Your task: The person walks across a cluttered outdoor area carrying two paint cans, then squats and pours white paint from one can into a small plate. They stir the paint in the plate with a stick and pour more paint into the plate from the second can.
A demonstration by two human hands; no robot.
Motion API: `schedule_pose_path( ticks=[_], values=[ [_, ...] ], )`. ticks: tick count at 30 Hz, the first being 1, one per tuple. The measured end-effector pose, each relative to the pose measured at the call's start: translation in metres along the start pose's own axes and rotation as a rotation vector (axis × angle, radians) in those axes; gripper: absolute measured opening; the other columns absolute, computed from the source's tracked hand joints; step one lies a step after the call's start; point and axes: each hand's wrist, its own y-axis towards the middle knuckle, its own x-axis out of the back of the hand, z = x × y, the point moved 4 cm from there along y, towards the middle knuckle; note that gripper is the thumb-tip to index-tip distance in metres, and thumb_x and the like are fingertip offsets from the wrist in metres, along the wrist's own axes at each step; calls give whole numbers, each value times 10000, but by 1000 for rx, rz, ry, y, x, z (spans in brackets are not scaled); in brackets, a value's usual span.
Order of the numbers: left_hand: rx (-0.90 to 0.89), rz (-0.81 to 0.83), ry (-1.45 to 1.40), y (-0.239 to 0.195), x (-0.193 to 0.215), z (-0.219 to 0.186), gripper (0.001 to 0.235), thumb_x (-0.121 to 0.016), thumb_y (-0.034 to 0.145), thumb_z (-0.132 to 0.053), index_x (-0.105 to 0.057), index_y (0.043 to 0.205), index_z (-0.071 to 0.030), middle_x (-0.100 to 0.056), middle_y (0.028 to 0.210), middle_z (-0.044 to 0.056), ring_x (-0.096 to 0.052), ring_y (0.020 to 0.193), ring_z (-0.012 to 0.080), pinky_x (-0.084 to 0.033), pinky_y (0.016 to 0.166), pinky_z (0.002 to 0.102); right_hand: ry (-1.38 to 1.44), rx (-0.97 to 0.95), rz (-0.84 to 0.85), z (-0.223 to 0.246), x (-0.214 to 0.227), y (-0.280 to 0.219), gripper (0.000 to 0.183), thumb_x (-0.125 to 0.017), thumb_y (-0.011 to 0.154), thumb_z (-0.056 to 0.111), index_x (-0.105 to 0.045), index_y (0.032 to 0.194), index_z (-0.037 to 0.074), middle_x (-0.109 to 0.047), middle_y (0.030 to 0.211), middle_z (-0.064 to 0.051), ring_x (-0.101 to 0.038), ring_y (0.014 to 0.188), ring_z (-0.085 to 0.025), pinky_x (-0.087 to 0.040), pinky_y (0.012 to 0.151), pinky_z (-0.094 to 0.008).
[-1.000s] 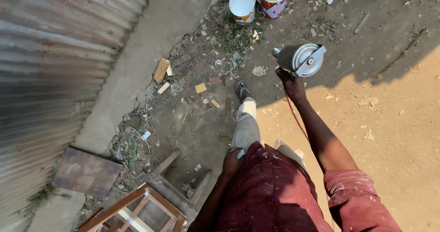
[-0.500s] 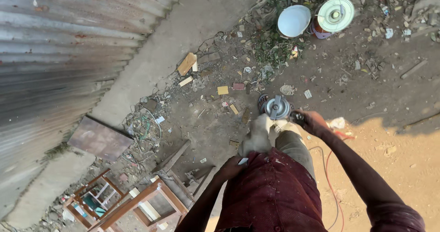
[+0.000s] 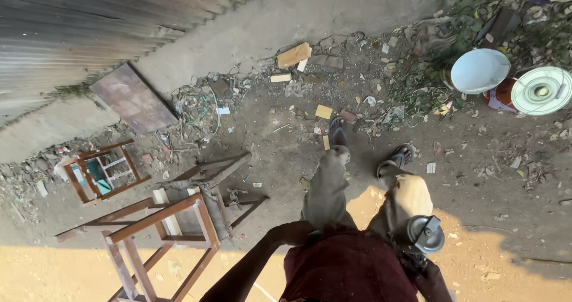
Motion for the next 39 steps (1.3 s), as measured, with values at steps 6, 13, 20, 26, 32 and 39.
schedule_pose_path(
  ticks=[6, 13, 20, 26, 32, 39],
  values=[
    [46, 24, -187, 79, 76, 66, 282, -680, 938, -276, -731, 1126, -72, -761, 1018, 66, -713, 924, 145, -558, 806, 317, -322, 119, -131, -27, 49, 141, 316, -750, 866, 252, -692, 1089, 36, -763, 922, -144, -709, 832, -285, -555, 782, -425],
    [275, -1226, 516, 340, 434, 292, 549, -797, 836, -267, -604, 1304, -57, -695, 1176, 207, -673, 1076, 395, -552, 935, 487, -588, 179, -355, -143, 147, 440, 279, -721, 890, 277, -726, 1098, 91, -762, 946, -134, -717, 871, -277, -570, 806, -404],
    [459, -1132, 623, 458, 605, 412, 1007, -898, 660, -166, -355, 1501, -55, -248, 1659, 157, -439, 1324, 407, -490, 974, 487, -723, 287, -525, -165, 182, 714, 270, -712, 931, 298, -744, 1120, 108, -761, 935, -137, -726, 861, -273, -577, 796, -403],
    [344, -1204, 611, 436, 608, 360, 1054, -931, 663, -260, -391, 1540, -36, -530, 1435, 242, -632, 1211, 415, -562, 991, 480, -645, 271, -573, -89, 184, 562, 265, -703, 966, 317, -760, 1139, 123, -760, 925, -140, -735, 853, -269, -582, 788, -401],
    [-36, -916, 707, 549, 468, 200, 762, -786, 802, 5, -443, 1479, -61, -476, 1395, 194, -729, 882, 288, -667, 714, 321, -396, 173, -459, -23, 167, 550, 428, -671, 928, 439, -736, 1213, 126, -772, 997, -155, -749, 889, -277, -576, 828, -461],
    [-504, -456, 1391, 737, 310, 72, 723, -676, 888, 25, -313, 1512, 69, -407, 1451, 337, -658, 1062, 329, -638, 757, 307, -349, 118, -261, -61, 144, 587, 433, -681, 913, 455, -754, 1142, 94, -717, 809, -166, -723, 761, -249, -575, 753, -461]
  ],
)
